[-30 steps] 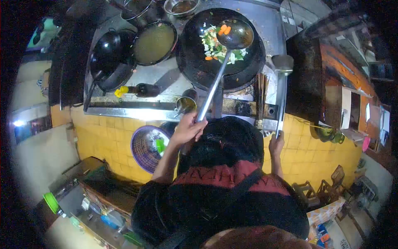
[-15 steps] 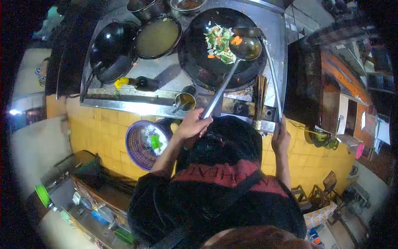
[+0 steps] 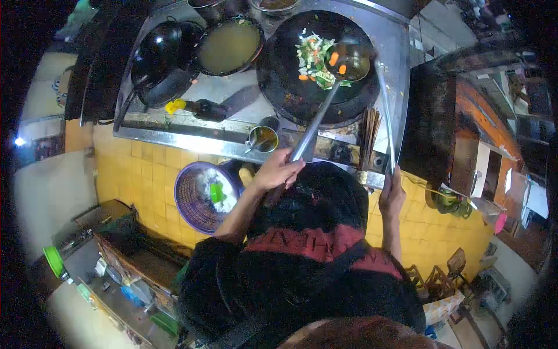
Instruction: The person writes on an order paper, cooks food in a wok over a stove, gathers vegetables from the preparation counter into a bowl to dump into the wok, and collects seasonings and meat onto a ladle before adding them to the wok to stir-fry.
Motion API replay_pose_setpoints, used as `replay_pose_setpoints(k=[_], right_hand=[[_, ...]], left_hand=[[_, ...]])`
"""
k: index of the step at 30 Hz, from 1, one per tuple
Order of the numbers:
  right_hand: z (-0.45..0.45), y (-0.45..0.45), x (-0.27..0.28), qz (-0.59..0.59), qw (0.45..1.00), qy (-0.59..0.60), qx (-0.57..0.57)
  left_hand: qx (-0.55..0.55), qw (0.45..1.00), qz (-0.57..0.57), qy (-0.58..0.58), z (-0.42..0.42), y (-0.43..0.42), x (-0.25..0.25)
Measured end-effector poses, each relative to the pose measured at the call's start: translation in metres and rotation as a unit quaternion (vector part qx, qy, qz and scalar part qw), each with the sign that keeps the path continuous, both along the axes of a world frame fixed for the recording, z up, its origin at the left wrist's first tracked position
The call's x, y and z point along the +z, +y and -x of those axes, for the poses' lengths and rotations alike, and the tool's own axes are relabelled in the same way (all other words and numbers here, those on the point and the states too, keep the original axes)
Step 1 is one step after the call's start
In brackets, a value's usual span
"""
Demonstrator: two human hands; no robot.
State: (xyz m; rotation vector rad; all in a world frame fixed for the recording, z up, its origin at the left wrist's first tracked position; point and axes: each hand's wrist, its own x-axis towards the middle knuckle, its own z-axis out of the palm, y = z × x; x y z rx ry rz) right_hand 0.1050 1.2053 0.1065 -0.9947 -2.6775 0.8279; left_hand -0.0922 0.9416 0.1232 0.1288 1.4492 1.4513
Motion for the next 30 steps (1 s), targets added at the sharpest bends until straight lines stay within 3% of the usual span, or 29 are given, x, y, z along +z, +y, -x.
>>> replay_pose_setpoints(k=[5,7,8,10,14,16,18,19,20,21,22,24,26,27,28,29,30], right_hand=[[-0.018,0.003,-0.038,0.111,0.981,0.098,-0.125],[-0.029,0.011,-0.053,0.293,0.935,0.118,-0.161],[-0.034,0.010,-0.058,0.293,0.935,0.116,-0.162],[-0.044,0.007,-0.066,0.464,0.850,0.150,-0.199],[-0.063,0.000,-0.096,0.522,0.806,0.156,-0.229],[-0.067,-0.002,-0.103,0.518,0.812,0.144,-0.229],[-0.075,0.000,-0.118,0.483,0.836,0.081,-0.248],[-0.083,0.007,-0.125,0.471,0.864,0.070,-0.163],[-0.088,0.012,-0.135,0.471,0.865,0.069,-0.161],[-0.085,0.013,-0.135,0.319,0.947,0.027,-0.040],[-0.082,0.018,-0.133,0.291,0.956,-0.031,-0.033],[-0.071,0.026,-0.121,0.233,0.961,-0.148,-0.010],[-0.076,0.052,-0.141,-0.001,0.920,-0.351,0.176],[-0.039,0.045,-0.098,-0.039,0.895,-0.429,0.115],[-0.027,0.056,-0.097,-0.094,0.938,-0.322,0.087],[0.023,0.046,-0.046,-0.097,0.966,-0.213,0.111],[0.051,0.057,-0.044,-0.085,0.980,-0.110,0.144]], left_hand=[[-0.009,1.000,0.025,0.005,0.000,-0.009,0.000],[-0.013,1.000,0.022,0.011,-0.003,-0.014,0.001],[-0.010,1.000,0.018,0.023,-0.005,-0.016,0.005],[-0.005,0.999,0.014,0.034,-0.008,-0.018,0.009],[-0.012,1.000,0.000,0.017,-0.014,-0.022,0.009],[-0.015,1.000,-0.004,0.002,-0.015,-0.024,0.010],[-0.024,1.000,0.013,0.003,-0.015,-0.024,0.012],[-0.021,1.000,0.011,0.003,-0.016,-0.024,0.012],[-0.024,1.000,0.018,0.005,-0.016,-0.025,0.012],[-0.028,0.999,0.024,0.008,-0.017,-0.025,0.011],[-0.026,0.999,0.022,0.007,-0.017,-0.025,0.012],[-0.025,0.999,0.022,-0.005,-0.018,-0.025,0.015],[-0.024,0.999,0.024,0.006,-0.019,-0.026,0.017],[-0.025,0.999,0.029,0.018,-0.020,-0.026,0.018],[-0.021,0.999,0.028,0.018,-0.020,-0.027,0.018],[-0.033,0.998,0.038,0.038,-0.020,-0.028,0.018],[-0.047,0.996,0.048,0.057,-0.021,-0.029,0.018]])
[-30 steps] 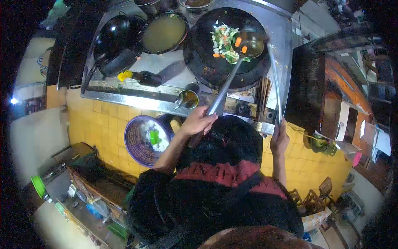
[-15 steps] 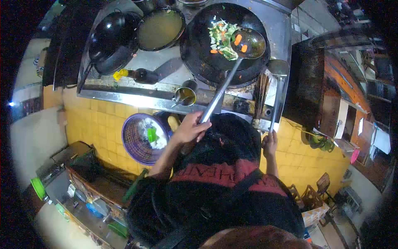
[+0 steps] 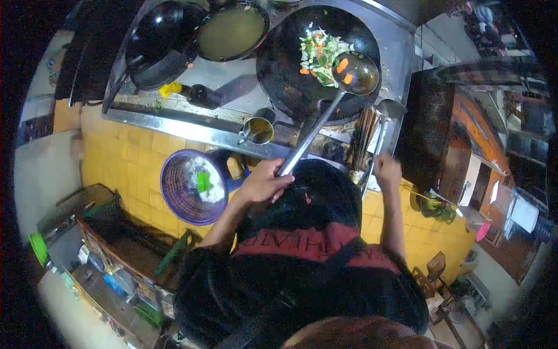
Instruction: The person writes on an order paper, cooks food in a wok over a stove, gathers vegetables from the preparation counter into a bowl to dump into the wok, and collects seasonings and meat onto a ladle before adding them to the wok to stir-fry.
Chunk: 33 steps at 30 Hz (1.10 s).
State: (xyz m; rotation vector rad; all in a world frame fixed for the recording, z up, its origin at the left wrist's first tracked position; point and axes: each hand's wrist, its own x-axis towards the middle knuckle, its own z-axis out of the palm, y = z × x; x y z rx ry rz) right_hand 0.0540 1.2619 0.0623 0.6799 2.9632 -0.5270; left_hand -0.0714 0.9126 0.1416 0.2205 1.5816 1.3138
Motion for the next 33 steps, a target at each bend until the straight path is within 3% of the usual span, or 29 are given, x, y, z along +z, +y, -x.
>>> replay_pose_setpoints(k=[2,4,7,9,12,16,18,23,26,29,33], right_hand=[[0.078,-0.022,0.067,-0.031,0.986,0.131,0.096],[0.135,-0.040,0.098,-0.102,0.957,0.218,0.159],[0.192,-0.033,0.084,-0.137,0.949,0.186,0.216],[0.216,-0.030,0.074,-0.150,0.963,0.065,0.216],[0.234,-0.028,0.065,-0.201,0.944,0.023,0.259],[0.243,-0.014,0.035,-0.167,0.940,0.069,0.289],[0.244,-0.013,0.033,-0.173,0.941,0.039,0.288],[0.243,-0.009,0.033,-0.194,0.944,-0.061,0.260],[0.241,0.004,0.017,-0.206,0.936,-0.015,0.286],[0.235,-0.007,0.038,-0.231,0.932,-0.051,0.275],[0.232,0.003,0.024,-0.228,0.926,-0.031,0.299]], left_hand=[[0.008,1.000,-0.009,-0.013,-0.003,-0.002,-0.002],[0.019,0.999,-0.019,-0.021,-0.005,-0.002,0.000],[-0.006,0.999,0.017,0.041,-0.006,-0.001,0.010],[-0.019,0.996,0.047,0.075,-0.007,-0.002,0.012],[-0.006,0.996,0.031,0.083,-0.010,-0.003,0.012],[0.003,0.996,0.033,0.085,-0.012,-0.003,0.011],[-0.009,0.991,0.023,0.133,-0.012,-0.003,0.011],[-0.004,0.995,0.013,0.099,-0.014,-0.003,0.006],[-0.008,0.997,0.022,0.072,-0.010,-0.002,0.013],[-0.022,0.997,0.023,0.073,-0.010,-0.001,0.011],[-0.035,0.996,0.019,0.074,-0.009,-0.001,0.010]])
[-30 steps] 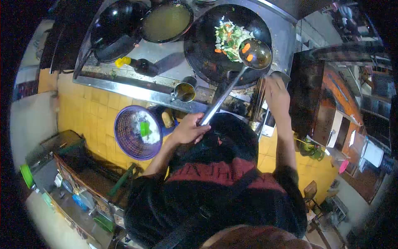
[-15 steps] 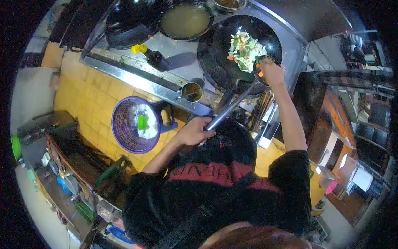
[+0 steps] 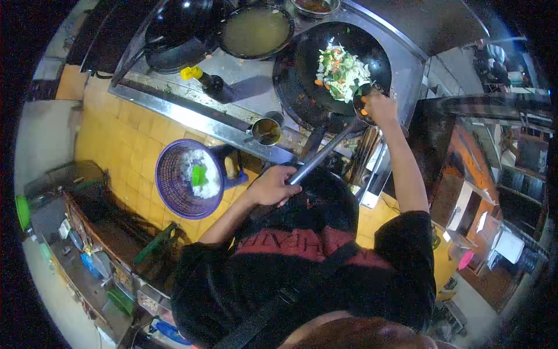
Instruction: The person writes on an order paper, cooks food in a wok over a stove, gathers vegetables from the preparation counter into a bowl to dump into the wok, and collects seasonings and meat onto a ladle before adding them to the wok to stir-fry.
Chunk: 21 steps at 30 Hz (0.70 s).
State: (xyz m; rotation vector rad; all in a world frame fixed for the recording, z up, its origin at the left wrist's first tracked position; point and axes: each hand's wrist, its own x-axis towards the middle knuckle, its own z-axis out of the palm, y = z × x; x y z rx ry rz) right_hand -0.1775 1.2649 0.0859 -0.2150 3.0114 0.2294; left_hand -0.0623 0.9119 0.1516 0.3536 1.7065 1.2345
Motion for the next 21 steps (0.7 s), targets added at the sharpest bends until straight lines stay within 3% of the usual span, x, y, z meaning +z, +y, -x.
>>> replay_pose_setpoints(k=[2,8,11,21], right_hand=[[0.001,-0.003,0.001,0.038,0.996,-0.023,-0.077],[-0.003,0.015,-0.013,0.121,0.990,0.031,-0.063],[-0.006,-0.001,0.015,0.141,0.984,-0.023,-0.110],[-0.001,0.007,0.010,0.211,0.973,-0.004,-0.094]], left_hand=[[0.003,1.000,0.003,0.004,-0.001,0.000,-0.002],[0.025,0.998,-0.018,-0.048,0.001,0.000,0.001],[0.024,0.999,-0.007,-0.043,0.001,0.001,0.000],[0.022,0.999,-0.006,-0.044,0.004,0.001,0.002]])
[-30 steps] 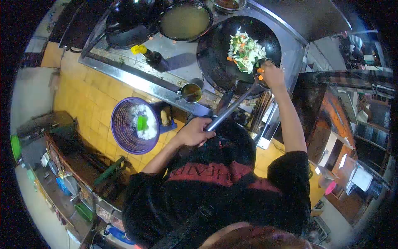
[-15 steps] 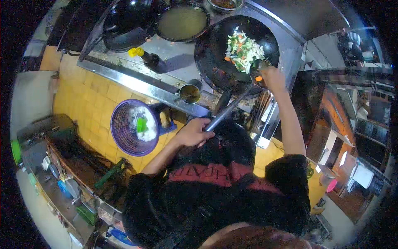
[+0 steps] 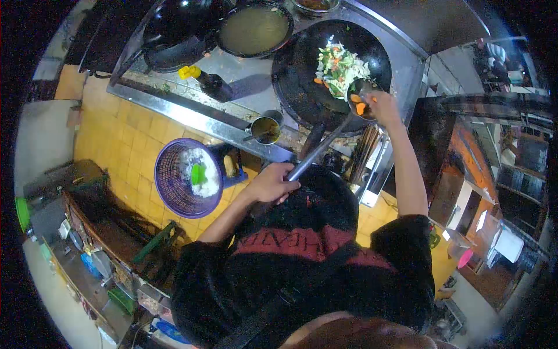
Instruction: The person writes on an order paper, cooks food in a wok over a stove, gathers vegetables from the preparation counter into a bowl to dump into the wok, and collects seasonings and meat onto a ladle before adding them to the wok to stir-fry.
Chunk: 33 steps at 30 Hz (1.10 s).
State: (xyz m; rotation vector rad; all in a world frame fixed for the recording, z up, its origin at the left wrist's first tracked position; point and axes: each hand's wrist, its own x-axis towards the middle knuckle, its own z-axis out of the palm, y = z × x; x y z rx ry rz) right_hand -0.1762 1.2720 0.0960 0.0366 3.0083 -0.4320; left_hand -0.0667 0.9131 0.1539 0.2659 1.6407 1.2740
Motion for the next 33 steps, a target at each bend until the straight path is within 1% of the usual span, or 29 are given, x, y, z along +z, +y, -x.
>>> replay_pose_setpoints(k=[2,6,8,10,12,14,17,21,23,24,27,29,31,32,33], right_hand=[[0.001,0.002,-0.001,0.010,1.000,0.015,0.007],[0.004,0.008,-0.004,-0.001,1.000,0.006,-0.006],[0.005,0.015,-0.013,-0.025,0.996,-0.007,0.081],[0.002,0.009,-0.020,-0.033,0.997,0.000,0.067],[0.002,-0.001,-0.022,-0.041,0.998,0.008,0.052],[0.004,-0.013,-0.019,-0.082,0.996,-0.007,0.042],[0.009,-0.002,-0.047,-0.047,0.998,0.006,0.032],[0.009,-0.003,-0.046,-0.043,0.998,0.011,0.055],[0.010,-0.005,-0.039,0.002,0.998,-0.034,0.051],[0.010,-0.008,-0.037,0.003,0.998,-0.034,0.053],[0.009,-0.012,-0.039,-0.028,0.999,-0.028,0.026],[0.011,-0.006,-0.048,0.050,0.998,0.040,0.019],[0.007,-0.019,-0.023,0.031,0.998,0.041,0.024],[0.006,-0.025,-0.014,0.013,0.999,0.041,0.030],[0.007,-0.022,-0.017,0.013,0.999,0.042,0.030]], left_hand=[[-0.002,1.000,0.010,0.009,0.000,0.000,-0.003],[-0.005,0.999,0.027,0.016,0.000,0.000,-0.004],[0.000,1.000,0.020,0.006,-0.001,0.000,-0.007],[0.004,1.000,0.014,-0.004,-0.002,0.000,-0.008],[0.001,1.000,0.009,0.019,-0.001,0.000,-0.006],[-0.005,1.000,0.019,0.018,0.001,0.001,0.000],[-0.007,0.999,0.032,0.021,0.000,0.002,0.000],[-0.006,0.999,0.029,0.030,-0.001,0.001,-0.001],[0.000,0.999,0.017,0.033,-0.002,0.000,-0.004],[0.003,0.999,0.003,0.036,-0.002,0.000,-0.005],[0.013,1.000,0.015,0.018,0.000,0.002,0.000],[0.009,1.000,0.013,0.026,0.002,0.002,-0.001],[0.007,0.999,0.012,0.034,0.002,0.001,-0.004],[0.015,1.000,0.013,0.018,0.001,0.001,-0.007],[0.023,1.000,0.014,0.002,0.001,0.001,-0.007]])
